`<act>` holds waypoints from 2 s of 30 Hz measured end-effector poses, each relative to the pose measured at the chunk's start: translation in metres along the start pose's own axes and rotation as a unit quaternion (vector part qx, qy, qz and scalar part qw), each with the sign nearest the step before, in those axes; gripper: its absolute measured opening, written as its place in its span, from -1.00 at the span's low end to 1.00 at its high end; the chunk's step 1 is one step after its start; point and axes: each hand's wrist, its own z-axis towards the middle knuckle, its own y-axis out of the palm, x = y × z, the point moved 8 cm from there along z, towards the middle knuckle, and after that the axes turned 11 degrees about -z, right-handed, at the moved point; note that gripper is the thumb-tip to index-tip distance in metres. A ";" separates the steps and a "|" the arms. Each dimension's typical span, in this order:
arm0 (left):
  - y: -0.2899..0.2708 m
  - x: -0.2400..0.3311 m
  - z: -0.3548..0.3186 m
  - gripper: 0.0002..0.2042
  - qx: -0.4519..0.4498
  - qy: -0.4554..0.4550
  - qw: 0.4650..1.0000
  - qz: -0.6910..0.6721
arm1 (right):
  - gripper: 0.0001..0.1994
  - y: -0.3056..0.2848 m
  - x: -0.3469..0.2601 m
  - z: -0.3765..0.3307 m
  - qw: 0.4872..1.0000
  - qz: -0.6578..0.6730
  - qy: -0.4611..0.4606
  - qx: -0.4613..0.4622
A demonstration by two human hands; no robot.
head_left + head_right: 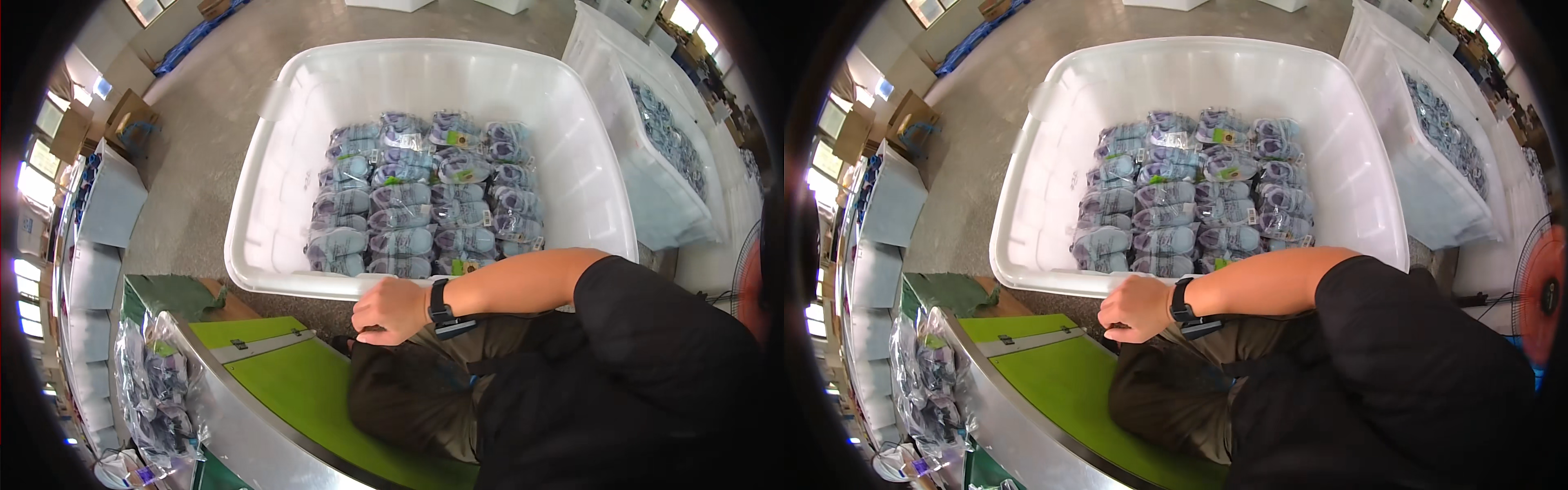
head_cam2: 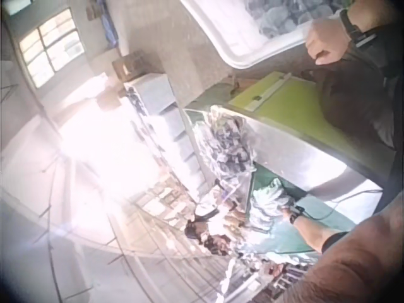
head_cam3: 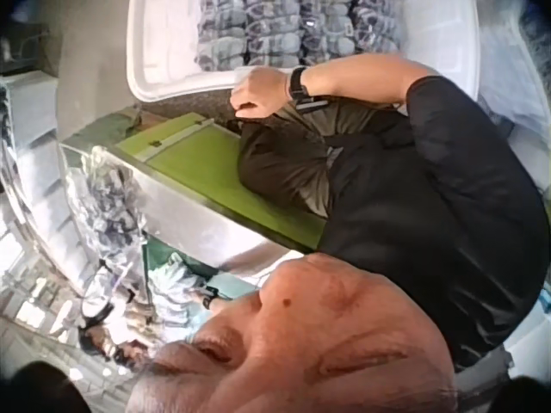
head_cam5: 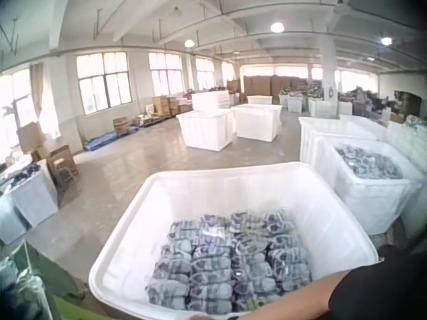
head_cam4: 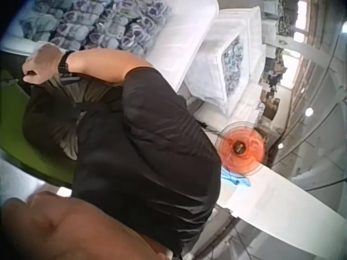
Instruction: The person sits beside a conveyor belt in a warehouse, picking up packaged slippers from the belt and placing them into a large white bin. The person repeats this pick-and-place action continuously as coworkers pack items further down the line.
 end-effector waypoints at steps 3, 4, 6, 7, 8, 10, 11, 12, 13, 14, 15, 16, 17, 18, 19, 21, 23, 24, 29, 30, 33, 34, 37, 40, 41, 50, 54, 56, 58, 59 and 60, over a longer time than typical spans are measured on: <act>0.012 -0.011 -0.038 -0.45 -0.024 -0.014 0.999 -0.028 | -0.82 -0.002 0.000 0.004 1.000 0.010 -0.006 0.011; 0.015 -0.013 -0.048 -0.43 -0.034 -0.021 0.998 -0.038 | -0.81 -0.005 0.000 0.004 1.000 0.011 0.002 0.006; 0.013 -0.023 -0.071 -0.40 -0.047 -0.036 0.997 -0.058 | -0.80 -0.001 0.003 0.003 1.000 0.005 0.000 0.007; 0.009 -0.028 -0.082 -0.39 -0.052 -0.049 0.995 -0.069 | -0.80 0.000 0.004 0.003 1.000 0.001 -0.002 0.006; 0.003 -0.034 -0.093 -0.37 -0.055 -0.059 0.994 -0.079 | -0.79 -0.001 0.004 0.003 1.000 -0.004 0.007 -0.015; -0.013 -0.044 -0.108 -0.34 -0.061 -0.089 0.989 -0.104 | -0.80 -0.001 0.007 0.002 1.000 -0.004 0.015 0.005; -0.025 -0.050 -0.112 -0.33 -0.063 -0.107 0.985 -0.123 | -0.80 -0.001 0.008 0.002 1.000 -0.005 0.018 0.015; -0.035 -0.055 -0.115 -0.31 -0.067 -0.126 0.979 -0.143 | -0.80 -0.001 0.010 0.001 0.999 0.001 0.032 0.016; -0.051 -0.058 -0.117 -0.29 -0.066 -0.144 0.973 -0.165 | -0.80 -0.003 0.011 0.001 0.998 0.015 0.046 0.029; -0.065 -0.060 -0.117 -0.28 -0.067 -0.162 0.966 -0.190 | -0.81 -0.006 0.012 -0.001 0.997 0.028 0.062 0.043; -0.079 -0.058 -0.111 -0.26 -0.070 -0.183 0.956 -0.220 | -0.81 -0.009 0.010 -0.007 0.994 0.044 0.081 0.058; -0.085 -0.057 -0.107 -0.25 -0.078 -0.199 0.946 -0.244 | -0.84 -0.017 0.006 -0.017 0.971 0.139 0.165 0.103; -0.083 -0.052 -0.116 -0.23 -0.083 -0.208 0.938 -0.263 | -0.87 -0.014 -0.003 -0.027 0.953 0.177 0.219 0.114; -0.071 -0.050 -0.123 -0.10 -0.119 -0.210 0.941 -0.238 | -0.88 -0.007 -0.020 -0.035 0.952 0.222 0.194 0.086; -0.073 -0.053 -0.116 -0.08 -0.160 -0.221 0.942 -0.196 | -0.88 0.000 -0.039 -0.043 0.948 0.268 0.162 0.056; -0.047 -0.034 -0.136 -0.24 -0.154 -0.192 0.960 -0.134 | -0.88 0.013 -0.075 -0.065 0.933 0.339 0.118 -0.025; -0.016 -0.013 -0.168 -0.38 -0.123 -0.153 0.980 -0.039 | -0.87 0.013 -0.104 -0.079 0.935 0.339 0.055 -0.090; -0.001 -0.001 -0.184 -0.44 -0.104 -0.129 0.986 0.000 | -0.85 0.008 -0.114 -0.082 0.932 0.334 0.020 -0.139; 0.063 0.026 -0.214 -0.37 -0.101 -0.005 0.994 -0.040 | -0.84 -0.010 -0.108 -0.084 0.940 0.318 0.007 -0.121; 0.058 0.018 -0.181 -0.29 -0.123 0.006 0.991 -0.052 | -0.85 -0.016 -0.099 -0.082 0.942 0.314 0.028 -0.111; 0.061 -0.008 -0.147 -0.43 -0.179 -0.132 0.962 -0.159 | -0.89 -0.026 -0.083 -0.074 0.937 0.328 0.055 -0.112; 0.074 -0.014 -0.155 -0.53 -0.210 -0.180 0.939 -0.203 | -0.89 -0.032 -0.079 -0.071 0.929 0.350 0.066 -0.103; 0.129 0.014 -0.224 -0.56 -0.273 -0.201 0.893 -0.296 | -0.89 -0.054 -0.065 -0.066 0.926 0.345 0.126 -0.082; 0.135 0.026 -0.272 -0.58 -0.234 -0.223 0.900 -0.293 | -0.75 -0.075 -0.069 -0.050 0.947 0.291 0.090 -0.099; 0.139 0.030 -0.289 -0.58 -0.228 -0.227 0.902 -0.287 | -0.68 -0.083 -0.077 -0.041 0.954 0.271 0.068 -0.107; 0.205 0.033 -0.417 -0.52 -0.407 -0.363 0.808 -0.225 | -0.12 -0.118 -0.127 -0.014 0.972 0.161 -0.165 -0.039; 0.224 0.025 -0.454 -0.44 -0.448 -0.348 0.810 -0.151 | -0.22 -0.139 -0.116 -0.035 0.952 0.216 -0.200 -0.081; 0.233 0.022 -0.459 -0.36 -0.478 -0.308 0.803 -0.180 | -0.41 -0.161 -0.095 -0.045 0.956 0.232 -0.170 -0.058; 0.250 0.028 -0.470 -0.32 -0.672 -0.248 0.668 -0.202 | -0.44 -0.193 -0.060 -0.055 0.963 0.262 -0.063 -0.016; 0.254 0.038 -0.470 -0.32 -0.626 -0.190 0.735 -0.175 | -0.43 -0.215 -0.042 -0.063 0.974 0.223 -0.028 0.007; 0.260 0.038 -0.469 -0.32 -0.629 -0.183 0.740 -0.151 | -0.41 -0.237 -0.024 -0.074 0.983 0.184 0.012 0.027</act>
